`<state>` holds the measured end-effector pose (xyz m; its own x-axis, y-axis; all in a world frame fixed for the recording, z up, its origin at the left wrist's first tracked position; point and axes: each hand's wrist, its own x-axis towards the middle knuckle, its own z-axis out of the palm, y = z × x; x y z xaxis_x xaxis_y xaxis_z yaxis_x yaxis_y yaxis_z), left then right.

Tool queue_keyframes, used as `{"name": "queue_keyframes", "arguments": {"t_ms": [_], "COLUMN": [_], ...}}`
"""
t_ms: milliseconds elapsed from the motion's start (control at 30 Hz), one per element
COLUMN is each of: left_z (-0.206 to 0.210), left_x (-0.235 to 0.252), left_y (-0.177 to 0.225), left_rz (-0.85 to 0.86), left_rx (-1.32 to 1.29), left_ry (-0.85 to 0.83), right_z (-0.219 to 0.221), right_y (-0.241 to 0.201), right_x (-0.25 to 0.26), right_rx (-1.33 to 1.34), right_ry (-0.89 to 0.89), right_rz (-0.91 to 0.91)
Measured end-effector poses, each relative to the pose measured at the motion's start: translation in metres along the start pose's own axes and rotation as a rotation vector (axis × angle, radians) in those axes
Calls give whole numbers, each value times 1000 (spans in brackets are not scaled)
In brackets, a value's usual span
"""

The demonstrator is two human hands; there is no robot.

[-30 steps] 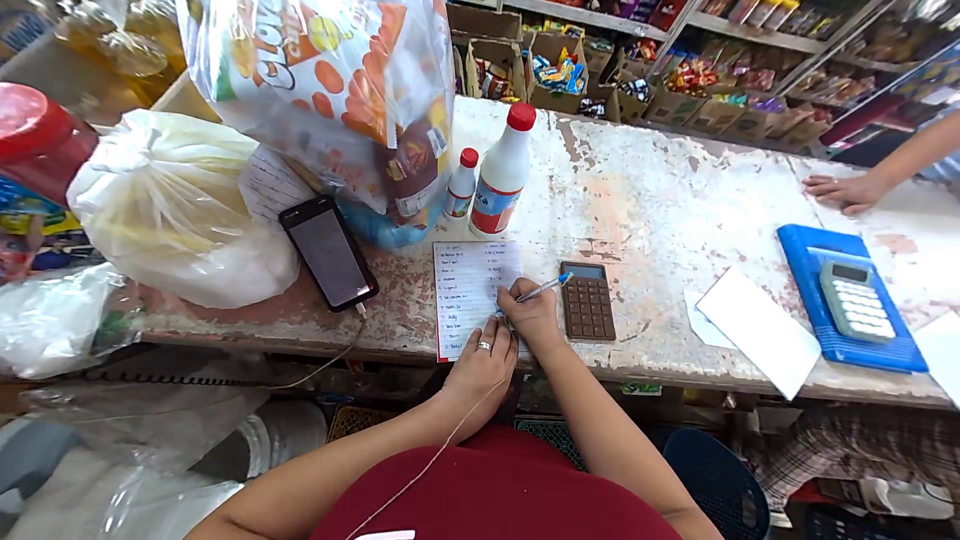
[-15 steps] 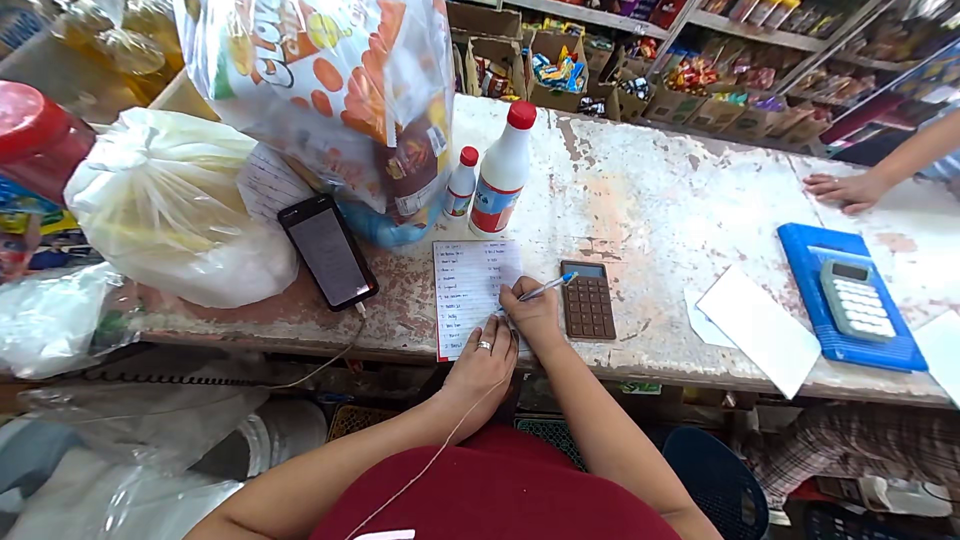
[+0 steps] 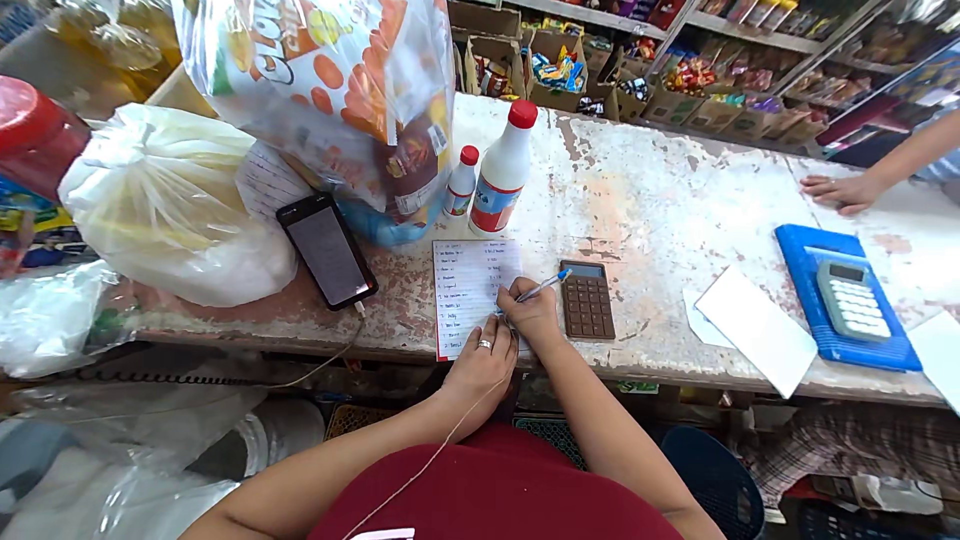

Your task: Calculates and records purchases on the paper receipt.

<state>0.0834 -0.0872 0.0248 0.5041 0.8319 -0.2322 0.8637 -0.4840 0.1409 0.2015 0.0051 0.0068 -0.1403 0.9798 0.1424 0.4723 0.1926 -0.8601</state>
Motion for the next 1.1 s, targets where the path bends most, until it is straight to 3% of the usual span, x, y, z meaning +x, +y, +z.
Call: {"name": "queue_keyframes", "arguments": {"t_ms": [1100], "left_z": [-1], "left_x": [1], "left_y": [0], "left_rz": [4], "left_rx": [-3], "left_ry": [3], "right_z": [1], "right_y": [3], "right_x": [1], "right_rx": [8], "right_ry": [17], "right_rz": [-4]}}
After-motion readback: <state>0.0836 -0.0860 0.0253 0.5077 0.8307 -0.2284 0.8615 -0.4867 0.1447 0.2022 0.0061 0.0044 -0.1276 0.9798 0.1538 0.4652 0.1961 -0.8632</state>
